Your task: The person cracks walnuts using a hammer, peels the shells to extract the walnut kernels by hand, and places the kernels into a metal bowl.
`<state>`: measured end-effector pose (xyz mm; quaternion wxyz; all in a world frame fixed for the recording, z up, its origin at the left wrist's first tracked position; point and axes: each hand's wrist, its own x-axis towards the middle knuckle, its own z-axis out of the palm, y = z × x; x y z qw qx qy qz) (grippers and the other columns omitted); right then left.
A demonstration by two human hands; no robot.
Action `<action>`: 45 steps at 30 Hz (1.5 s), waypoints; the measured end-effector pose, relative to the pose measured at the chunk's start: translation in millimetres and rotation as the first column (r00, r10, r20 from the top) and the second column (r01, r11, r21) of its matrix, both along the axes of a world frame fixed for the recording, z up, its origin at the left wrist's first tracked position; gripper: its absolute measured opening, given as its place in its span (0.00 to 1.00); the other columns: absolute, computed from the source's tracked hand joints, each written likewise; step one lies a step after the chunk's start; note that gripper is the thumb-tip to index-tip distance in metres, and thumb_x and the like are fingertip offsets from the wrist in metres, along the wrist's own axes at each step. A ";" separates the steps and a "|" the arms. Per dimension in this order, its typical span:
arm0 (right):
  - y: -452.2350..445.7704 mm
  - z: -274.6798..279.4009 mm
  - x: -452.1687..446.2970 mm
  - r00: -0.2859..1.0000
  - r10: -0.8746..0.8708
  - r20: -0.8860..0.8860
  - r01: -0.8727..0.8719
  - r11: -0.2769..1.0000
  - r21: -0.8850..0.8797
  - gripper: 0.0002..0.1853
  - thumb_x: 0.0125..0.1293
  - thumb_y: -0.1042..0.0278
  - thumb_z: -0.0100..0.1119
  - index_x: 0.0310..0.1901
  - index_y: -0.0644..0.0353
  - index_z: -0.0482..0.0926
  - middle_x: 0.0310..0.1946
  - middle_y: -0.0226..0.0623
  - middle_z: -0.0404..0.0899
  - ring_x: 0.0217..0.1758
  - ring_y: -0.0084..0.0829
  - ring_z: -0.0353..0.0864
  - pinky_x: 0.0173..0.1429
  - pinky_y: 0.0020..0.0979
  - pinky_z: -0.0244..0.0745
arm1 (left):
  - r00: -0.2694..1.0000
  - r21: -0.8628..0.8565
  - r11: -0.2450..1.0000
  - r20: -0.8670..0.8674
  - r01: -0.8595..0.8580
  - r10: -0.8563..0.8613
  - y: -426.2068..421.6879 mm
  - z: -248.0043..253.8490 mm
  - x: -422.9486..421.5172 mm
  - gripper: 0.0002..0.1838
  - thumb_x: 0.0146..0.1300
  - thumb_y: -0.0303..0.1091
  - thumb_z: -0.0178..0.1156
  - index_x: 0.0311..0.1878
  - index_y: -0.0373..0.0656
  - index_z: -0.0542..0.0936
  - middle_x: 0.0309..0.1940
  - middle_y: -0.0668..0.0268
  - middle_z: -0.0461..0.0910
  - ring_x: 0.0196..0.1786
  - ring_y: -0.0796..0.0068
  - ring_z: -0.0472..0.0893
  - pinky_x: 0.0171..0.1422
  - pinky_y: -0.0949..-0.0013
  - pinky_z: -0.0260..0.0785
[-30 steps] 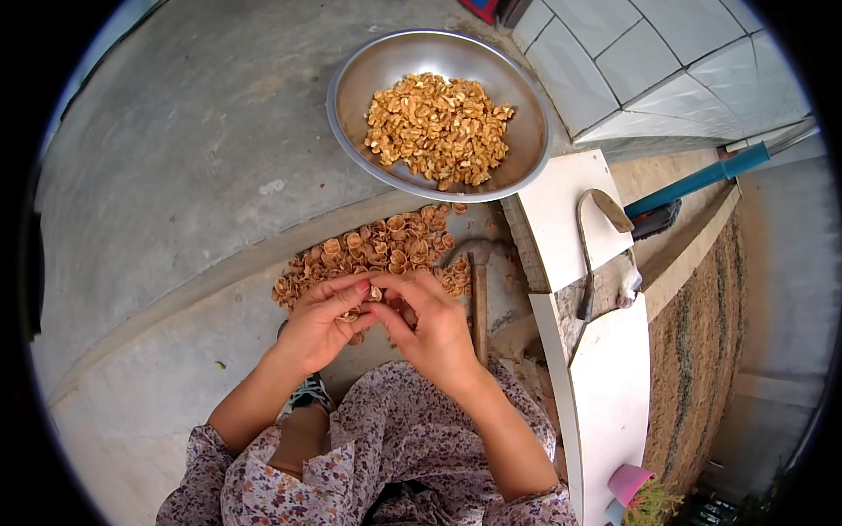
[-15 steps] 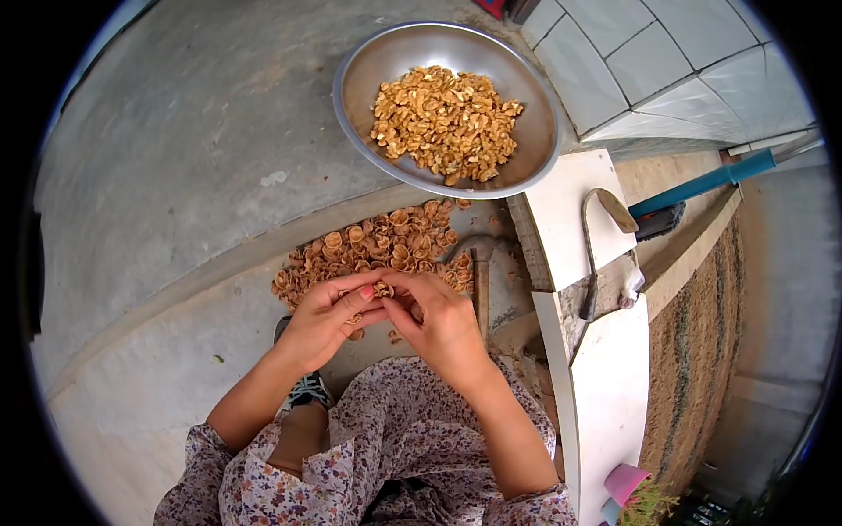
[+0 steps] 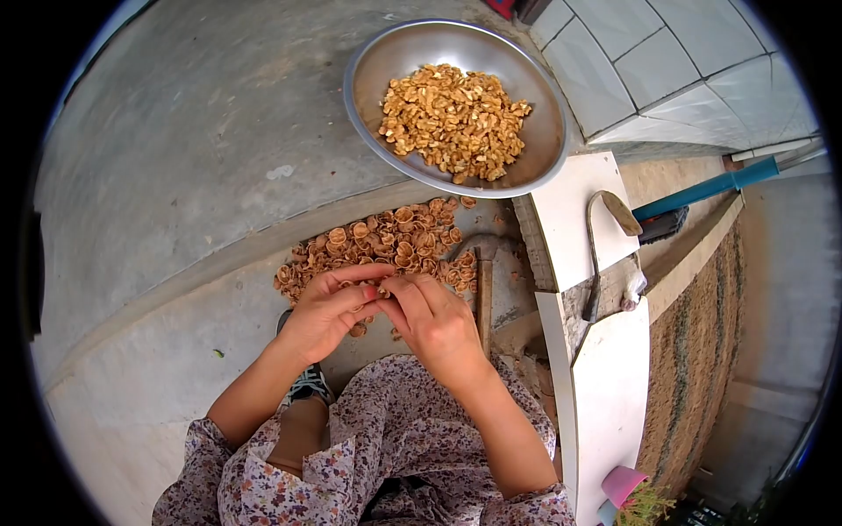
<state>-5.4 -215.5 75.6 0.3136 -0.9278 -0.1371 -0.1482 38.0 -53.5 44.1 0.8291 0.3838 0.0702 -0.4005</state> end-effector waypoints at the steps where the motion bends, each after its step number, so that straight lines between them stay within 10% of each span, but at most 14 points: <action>1: 0.1 0.0 0.3 1.000 0.016 0.002 -0.016 1.000 -0.012 0.13 0.52 0.76 0.65 0.40 0.63 0.76 0.34 0.38 0.78 0.34 0.38 0.81 0.37 0.34 0.78 | 1.000 0.010 1.000 -0.010 0.000 0.000 -0.2 1.2 0.4 0.17 0.62 0.22 0.55 0.54 0.33 0.75 0.47 0.62 0.78 0.48 0.77 0.78 0.57 0.71 0.72; 12: 2.3 -7.4 -0.8 0.989 0.122 0.084 -0.101 0.970 -0.223 0.20 0.46 0.80 0.59 0.45 0.63 0.75 0.42 0.40 0.74 0.40 0.38 0.79 0.41 0.33 0.79 | 0.998 -0.034 0.998 -0.043 -0.044 0.043 2.6 -8.3 -0.4 0.15 0.62 0.22 0.53 0.52 0.34 0.77 0.43 0.63 0.79 0.46 0.75 0.79 0.55 0.71 0.73; 18: 5.7 -0.9 5.5 0.991 0.053 -0.122 -0.031 0.984 0.175 0.19 0.49 0.79 0.63 0.45 0.64 0.75 0.44 0.41 0.75 0.39 0.37 0.81 0.38 0.33 0.79 | 0.998 -0.063 0.997 -0.051 -0.051 0.048 7.4 -17.1 -2.6 0.14 0.62 0.21 0.53 0.51 0.34 0.77 0.41 0.63 0.79 0.45 0.74 0.79 0.55 0.68 0.73; 27: 3.5 -4.2 1.9 0.993 0.118 -0.031 -0.120 0.991 -0.061 0.16 0.50 0.78 0.65 0.42 0.60 0.75 0.41 0.37 0.79 0.37 0.38 0.82 0.37 0.32 0.78 | 0.975 -0.109 0.990 -0.212 -0.093 0.068 6.4 -17.2 1.0 0.13 0.63 0.25 0.48 0.47 0.34 0.79 0.46 0.61 0.79 0.49 0.70 0.77 0.59 0.61 0.70; 38: -3.2 -1.8 2.9 0.896 0.067 -0.439 0.222 0.788 0.575 0.22 0.49 0.83 0.66 0.48 0.60 0.75 0.51 0.35 0.74 0.32 0.23 0.78 0.32 0.24 0.76 | 0.968 -0.217 0.973 -0.251 -0.081 0.025 8.2 -13.5 2.0 0.17 0.64 0.27 0.45 0.53 0.31 0.74 0.52 0.57 0.76 0.55 0.67 0.75 0.64 0.59 0.67; 42: -2.0 9.1 12.5 0.946 -0.243 -0.217 0.304 0.897 0.321 0.26 0.49 0.81 0.67 0.52 0.56 0.76 0.45 0.33 0.77 0.30 0.19 0.75 0.31 0.20 0.72 | 0.970 -0.267 0.962 -0.241 -0.051 -0.016 9.4 -9.7 3.6 0.22 0.62 0.26 0.42 0.59 0.29 0.69 0.56 0.54 0.73 0.58 0.64 0.74 0.65 0.61 0.66; 45: -1.2 -5.3 3.4 0.987 -0.010 -0.158 0.032 0.990 0.136 0.20 0.51 0.74 0.67 0.47 0.53 0.79 0.43 0.33 0.77 0.30 0.32 0.80 0.33 0.29 0.77 | 0.974 -0.262 0.964 -0.225 -0.041 -0.020 11.1 -13.7 2.3 0.25 0.59 0.25 0.41 0.61 0.29 0.67 0.58 0.55 0.71 0.60 0.66 0.72 0.67 0.61 0.64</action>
